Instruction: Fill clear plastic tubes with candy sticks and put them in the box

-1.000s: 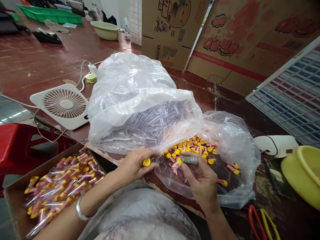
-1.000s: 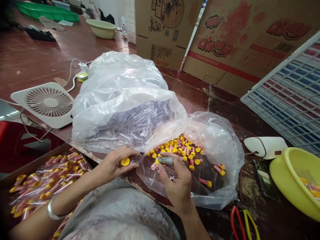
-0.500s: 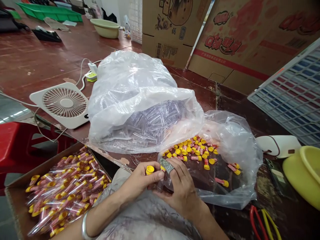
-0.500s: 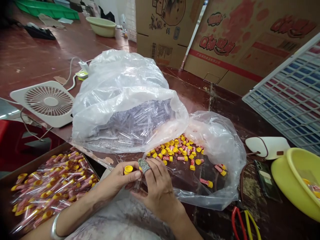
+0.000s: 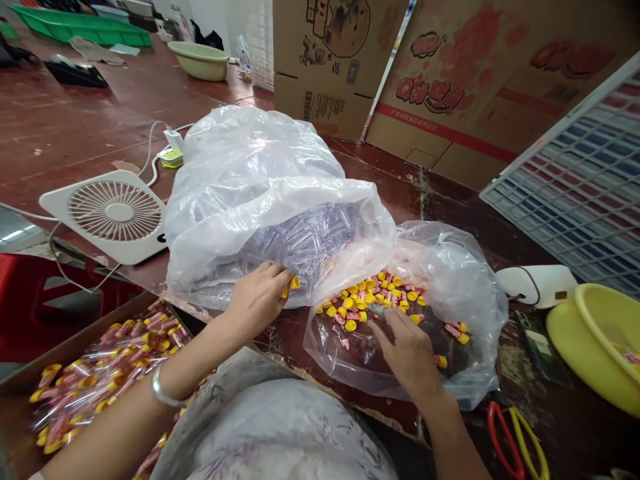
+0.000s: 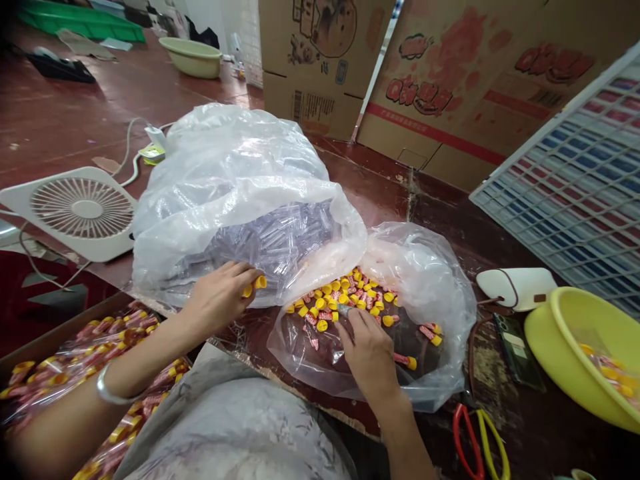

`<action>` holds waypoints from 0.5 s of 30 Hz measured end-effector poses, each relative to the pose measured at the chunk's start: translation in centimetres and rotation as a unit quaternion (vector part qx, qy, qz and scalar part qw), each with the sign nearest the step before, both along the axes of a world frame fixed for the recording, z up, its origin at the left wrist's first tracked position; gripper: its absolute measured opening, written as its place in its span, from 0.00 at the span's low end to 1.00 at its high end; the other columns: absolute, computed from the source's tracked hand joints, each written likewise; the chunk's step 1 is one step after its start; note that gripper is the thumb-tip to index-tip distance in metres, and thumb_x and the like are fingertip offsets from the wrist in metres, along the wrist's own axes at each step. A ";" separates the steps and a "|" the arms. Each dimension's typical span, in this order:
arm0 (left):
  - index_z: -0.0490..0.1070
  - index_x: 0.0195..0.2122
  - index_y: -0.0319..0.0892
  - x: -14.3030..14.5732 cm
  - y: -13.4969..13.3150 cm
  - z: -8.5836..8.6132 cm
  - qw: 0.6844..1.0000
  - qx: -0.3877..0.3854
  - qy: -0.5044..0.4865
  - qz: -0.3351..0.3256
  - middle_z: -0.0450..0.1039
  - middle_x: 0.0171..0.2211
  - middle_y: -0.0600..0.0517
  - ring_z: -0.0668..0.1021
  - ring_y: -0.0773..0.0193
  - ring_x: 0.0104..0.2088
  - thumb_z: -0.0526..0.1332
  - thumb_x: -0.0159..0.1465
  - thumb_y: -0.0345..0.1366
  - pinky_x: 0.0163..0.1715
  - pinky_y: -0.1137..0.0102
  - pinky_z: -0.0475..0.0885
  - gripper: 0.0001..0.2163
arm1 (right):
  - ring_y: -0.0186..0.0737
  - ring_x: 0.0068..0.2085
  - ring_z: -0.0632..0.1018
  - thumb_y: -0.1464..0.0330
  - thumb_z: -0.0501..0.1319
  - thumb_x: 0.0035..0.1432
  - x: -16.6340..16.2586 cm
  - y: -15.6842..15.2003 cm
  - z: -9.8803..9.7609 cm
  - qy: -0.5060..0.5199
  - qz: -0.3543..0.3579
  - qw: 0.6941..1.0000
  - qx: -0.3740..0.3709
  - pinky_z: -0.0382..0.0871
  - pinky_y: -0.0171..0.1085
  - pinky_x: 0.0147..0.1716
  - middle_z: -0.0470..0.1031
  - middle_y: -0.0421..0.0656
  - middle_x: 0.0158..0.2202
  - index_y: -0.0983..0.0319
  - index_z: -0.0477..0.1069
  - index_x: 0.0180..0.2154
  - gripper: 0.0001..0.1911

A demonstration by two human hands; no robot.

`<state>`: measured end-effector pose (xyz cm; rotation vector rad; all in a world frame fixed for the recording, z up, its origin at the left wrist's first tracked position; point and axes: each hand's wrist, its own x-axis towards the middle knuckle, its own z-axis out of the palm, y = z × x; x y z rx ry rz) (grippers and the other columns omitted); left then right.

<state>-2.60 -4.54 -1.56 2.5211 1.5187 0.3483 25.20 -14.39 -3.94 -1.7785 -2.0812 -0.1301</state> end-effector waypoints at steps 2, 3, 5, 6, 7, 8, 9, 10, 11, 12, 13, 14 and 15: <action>0.76 0.43 0.38 1.0 0.9 -0.6 0.995 0.012 0.094 -0.026 0.74 0.41 0.41 0.77 0.52 0.41 0.54 0.64 0.24 0.28 0.67 0.70 0.12 | 0.43 0.36 0.79 0.66 0.55 0.69 0.1 0.2 -0.8 -0.035 0.032 0.998 -0.051 0.72 0.39 0.36 0.75 0.43 0.33 0.59 0.67 0.34 0.09; 0.75 0.42 0.36 1.6 1.2 -0.9 0.992 0.015 0.121 -0.032 0.73 0.41 0.40 0.77 0.51 0.40 0.52 0.64 0.23 0.27 0.67 0.70 0.13 | 0.42 0.37 0.79 0.68 0.57 0.68 -0.3 0.2 -1.1 -0.048 0.048 0.995 -0.068 0.71 0.38 0.36 0.74 0.42 0.33 0.58 0.67 0.34 0.07; 0.75 0.41 0.35 2.5 1.3 -1.4 0.989 0.023 0.144 -0.030 0.72 0.42 0.38 0.78 0.49 0.40 0.50 0.64 0.21 0.25 0.66 0.70 0.14 | 0.41 0.38 0.79 0.69 0.61 0.65 -1.2 0.3 -1.7 -0.070 0.060 0.992 -0.087 0.70 0.36 0.34 0.74 0.41 0.36 0.58 0.68 0.36 0.03; 0.75 0.40 0.35 2.6 1.3 -1.6 0.989 0.026 0.143 -0.027 0.72 0.42 0.37 0.78 0.49 0.40 0.50 0.64 0.21 0.25 0.65 0.71 0.14 | 0.42 0.38 0.79 0.69 0.63 0.63 -1.6 0.3 -2.0 -0.076 0.055 0.992 -0.089 0.70 0.36 0.33 0.74 0.41 0.36 0.58 0.68 0.37 0.04; 0.75 0.40 0.35 2.6 1.3 -1.7 0.990 0.025 0.135 -0.022 0.72 0.42 0.37 0.78 0.48 0.41 0.50 0.64 0.22 0.25 0.65 0.71 0.14 | 0.42 0.37 0.79 0.69 0.64 0.62 -1.9 0.4 -2.2 -0.075 0.049 0.992 -0.087 0.70 0.36 0.32 0.74 0.42 0.37 0.58 0.68 0.37 0.05; 0.76 0.40 0.36 2.3 1.4 -1.7 0.993 0.022 0.119 -0.015 0.72 0.43 0.38 0.77 0.48 0.41 0.51 0.65 0.24 0.26 0.65 0.71 0.13 | 0.42 0.37 0.79 0.70 0.65 0.61 -2.0 0.5 -2.5 -0.070 0.043 0.993 -0.084 0.70 0.36 0.32 0.74 0.42 0.37 0.59 0.68 0.38 0.06; 0.76 0.41 0.37 1.8 1.4 -1.6 0.996 0.019 0.091 -0.007 0.73 0.43 0.38 0.77 0.49 0.41 0.53 0.65 0.26 0.28 0.65 0.71 0.11 | 0.43 0.36 0.78 0.71 0.64 0.60 -2.0 0.6 -2.8 -0.062 0.039 0.994 -0.079 0.70 0.37 0.32 0.74 0.42 0.37 0.59 0.68 0.37 0.06; 0.76 0.43 0.39 1.2 1.4 -1.5 0.999 0.017 0.048 0.002 0.73 0.44 0.40 0.77 0.50 0.41 0.55 0.66 0.29 0.30 0.66 0.72 0.10 | 0.43 0.36 0.78 0.72 0.64 0.60 -1.8 0.7 -2.9 -0.054 0.035 0.995 -0.074 0.70 0.37 0.32 0.74 0.43 0.36 0.59 0.67 0.37 0.06; 0.76 0.43 0.39 0.5 1.3 -1.2 1.000 0.012 -0.009 0.010 0.74 0.43 0.42 0.77 0.52 0.41 0.57 0.65 0.33 0.32 0.67 0.71 0.09 | 0.43 0.36 0.78 0.73 0.63 0.60 -1.7 0.7 -3.1 -0.047 0.033 0.996 -0.070 0.70 0.37 0.33 0.74 0.43 0.36 0.59 0.67 0.36 0.05; 0.76 0.42 0.40 -0.2 1.1 -0.9 0.997 -0.002 -0.078 0.018 0.75 0.41 0.44 0.78 0.55 0.39 0.59 0.65 0.37 0.33 0.68 0.71 0.09 | 0.43 0.36 0.78 0.73 0.62 0.60 -1.5 0.6 -3.0 -0.044 0.029 0.996 -0.068 0.70 0.37 0.33 0.74 0.43 0.35 0.59 0.67 0.36 0.05; 0.75 0.39 0.40 -0.9 0.7 -0.6 0.988 -0.026 -0.152 0.030 0.75 0.37 0.48 0.77 0.58 0.36 0.61 0.64 0.40 0.33 0.70 0.70 0.09 | 0.43 0.36 0.78 0.73 0.61 0.61 -1.3 0.5 -2.8 -0.044 0.025 0.996 -0.067 0.70 0.37 0.33 0.74 0.42 0.34 0.59 0.67 0.36 0.04; 0.74 0.36 0.41 -1.5 0.2 -0.3 0.972 -0.063 -0.223 0.050 0.74 0.32 0.51 0.76 0.61 0.32 0.63 0.62 0.43 0.31 0.72 0.69 0.10 | 0.42 0.35 0.78 0.72 0.61 0.61 -1.0 0.2 -2.4 -0.044 0.018 0.997 -0.063 0.71 0.36 0.33 0.74 0.42 0.33 0.59 0.67 0.36 0.03; 0.73 0.32 0.41 -2.2 -0.4 -0.1 0.947 -0.111 -0.290 0.076 0.72 0.27 0.54 0.74 0.64 0.28 0.65 0.60 0.46 0.28 0.74 0.67 0.12 | 0.41 0.35 0.78 0.70 0.60 0.62 -0.6 -0.2 -1.8 -0.041 0.010 0.998 -0.050 0.71 0.36 0.34 0.74 0.41 0.33 0.59 0.67 0.37 0.02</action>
